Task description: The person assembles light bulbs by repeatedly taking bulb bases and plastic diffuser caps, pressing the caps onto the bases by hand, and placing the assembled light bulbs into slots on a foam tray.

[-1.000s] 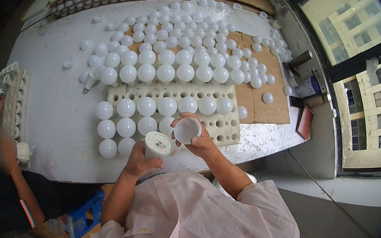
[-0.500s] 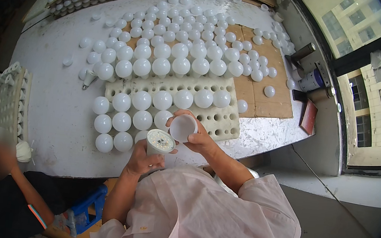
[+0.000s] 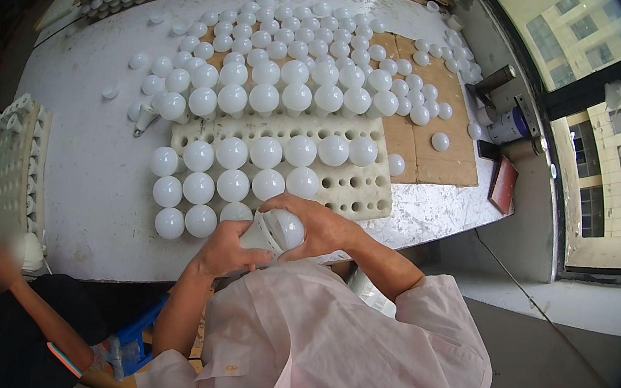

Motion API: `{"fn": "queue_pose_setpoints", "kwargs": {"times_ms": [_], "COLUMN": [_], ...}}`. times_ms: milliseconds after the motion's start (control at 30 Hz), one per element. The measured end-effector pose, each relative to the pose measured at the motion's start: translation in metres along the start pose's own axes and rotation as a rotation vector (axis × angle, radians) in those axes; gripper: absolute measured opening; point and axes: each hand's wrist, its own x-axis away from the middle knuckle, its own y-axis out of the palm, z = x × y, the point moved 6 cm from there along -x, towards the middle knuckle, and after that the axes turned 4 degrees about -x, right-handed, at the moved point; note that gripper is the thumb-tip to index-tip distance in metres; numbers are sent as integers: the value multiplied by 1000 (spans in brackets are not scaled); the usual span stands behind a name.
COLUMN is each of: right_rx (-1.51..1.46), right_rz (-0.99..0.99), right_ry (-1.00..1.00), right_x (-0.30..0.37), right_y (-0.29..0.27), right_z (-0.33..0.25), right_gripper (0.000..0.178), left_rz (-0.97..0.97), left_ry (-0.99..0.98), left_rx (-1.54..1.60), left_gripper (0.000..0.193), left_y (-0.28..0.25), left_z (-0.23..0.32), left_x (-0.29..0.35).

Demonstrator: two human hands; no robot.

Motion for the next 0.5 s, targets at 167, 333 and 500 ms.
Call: {"fn": "queue_pose_setpoints", "kwargs": {"times_ms": [167, 333, 500], "right_rx": [73, 32, -88], "right_rz": [-61, -2, 88], "right_ry": [56, -122, -264], "right_x": [-2, -3, -3], "right_y": [13, 21, 19], "right_z": [-2, -5, -27], "right_gripper": [80, 76, 61], "left_rz": [-8, -29, -58], "left_ry": [-15, -39, 25], "left_rx": [-167, -217, -320], "left_gripper": [38, 38, 41], "left_y": [-2, -2, 3], "left_z": [-6, -8, 3], "left_x": [-2, 1, 4]}}
